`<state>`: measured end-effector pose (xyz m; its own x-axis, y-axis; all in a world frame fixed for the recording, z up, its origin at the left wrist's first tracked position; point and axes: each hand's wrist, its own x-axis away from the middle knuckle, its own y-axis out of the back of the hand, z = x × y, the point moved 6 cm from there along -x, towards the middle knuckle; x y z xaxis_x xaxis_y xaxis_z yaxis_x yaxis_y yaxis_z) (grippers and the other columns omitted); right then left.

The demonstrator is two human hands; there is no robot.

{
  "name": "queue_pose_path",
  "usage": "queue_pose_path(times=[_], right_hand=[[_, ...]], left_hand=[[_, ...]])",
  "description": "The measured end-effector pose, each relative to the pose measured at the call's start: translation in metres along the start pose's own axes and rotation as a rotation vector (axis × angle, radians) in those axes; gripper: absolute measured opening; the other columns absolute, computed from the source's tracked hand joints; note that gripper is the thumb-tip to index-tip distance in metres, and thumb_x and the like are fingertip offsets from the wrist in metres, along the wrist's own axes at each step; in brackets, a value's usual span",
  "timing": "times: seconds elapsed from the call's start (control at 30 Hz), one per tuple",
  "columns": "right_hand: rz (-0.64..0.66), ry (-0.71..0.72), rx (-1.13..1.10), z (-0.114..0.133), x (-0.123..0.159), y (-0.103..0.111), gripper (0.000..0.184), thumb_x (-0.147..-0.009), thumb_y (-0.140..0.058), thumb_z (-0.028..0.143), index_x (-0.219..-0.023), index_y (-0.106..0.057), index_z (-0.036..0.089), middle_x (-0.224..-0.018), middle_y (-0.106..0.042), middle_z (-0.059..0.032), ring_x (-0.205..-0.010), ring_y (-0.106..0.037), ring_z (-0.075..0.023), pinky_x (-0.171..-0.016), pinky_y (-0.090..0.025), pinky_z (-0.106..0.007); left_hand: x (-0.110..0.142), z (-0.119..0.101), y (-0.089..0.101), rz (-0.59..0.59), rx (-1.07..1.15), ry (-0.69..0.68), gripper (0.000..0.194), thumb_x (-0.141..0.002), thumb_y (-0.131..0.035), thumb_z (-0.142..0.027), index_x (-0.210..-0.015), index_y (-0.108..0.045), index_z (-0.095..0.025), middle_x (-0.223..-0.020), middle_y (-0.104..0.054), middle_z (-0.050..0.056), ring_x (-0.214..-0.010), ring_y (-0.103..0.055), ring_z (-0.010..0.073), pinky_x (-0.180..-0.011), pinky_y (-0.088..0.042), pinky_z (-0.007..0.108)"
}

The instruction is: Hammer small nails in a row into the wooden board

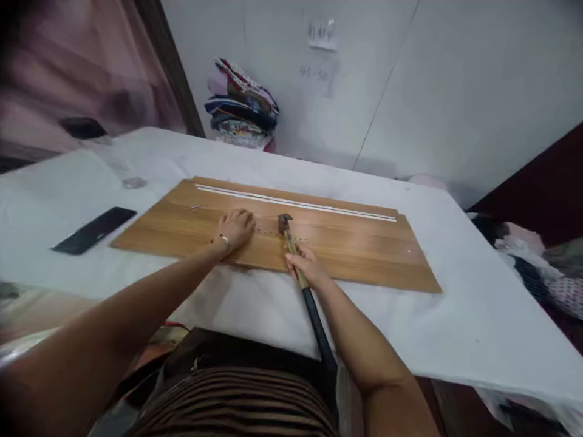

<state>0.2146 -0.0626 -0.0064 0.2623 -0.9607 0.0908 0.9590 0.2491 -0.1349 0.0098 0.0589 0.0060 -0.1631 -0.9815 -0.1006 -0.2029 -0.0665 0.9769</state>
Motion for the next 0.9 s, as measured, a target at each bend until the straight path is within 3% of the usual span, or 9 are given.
queue_pose_path(times=[0.9], right_hand=[[0.013,-0.018,-0.032,-0.0003,0.0003,-0.0028,0.044,-0.077,-0.069,0.046,-0.106,-0.057,0.016,-0.056,-0.053,0.0082,-0.038,-0.043,-0.0084,-0.041,-0.026,-0.023]], left_hand=[[-0.0007,0.0013,0.0015,-0.018,0.03,0.005,0.043,-0.098,-0.036,-0.036,-0.129,-0.063,-0.022,-0.149,-0.055,0.011,-0.141,-0.043,0.0279,-0.115,-0.032,0.048]])
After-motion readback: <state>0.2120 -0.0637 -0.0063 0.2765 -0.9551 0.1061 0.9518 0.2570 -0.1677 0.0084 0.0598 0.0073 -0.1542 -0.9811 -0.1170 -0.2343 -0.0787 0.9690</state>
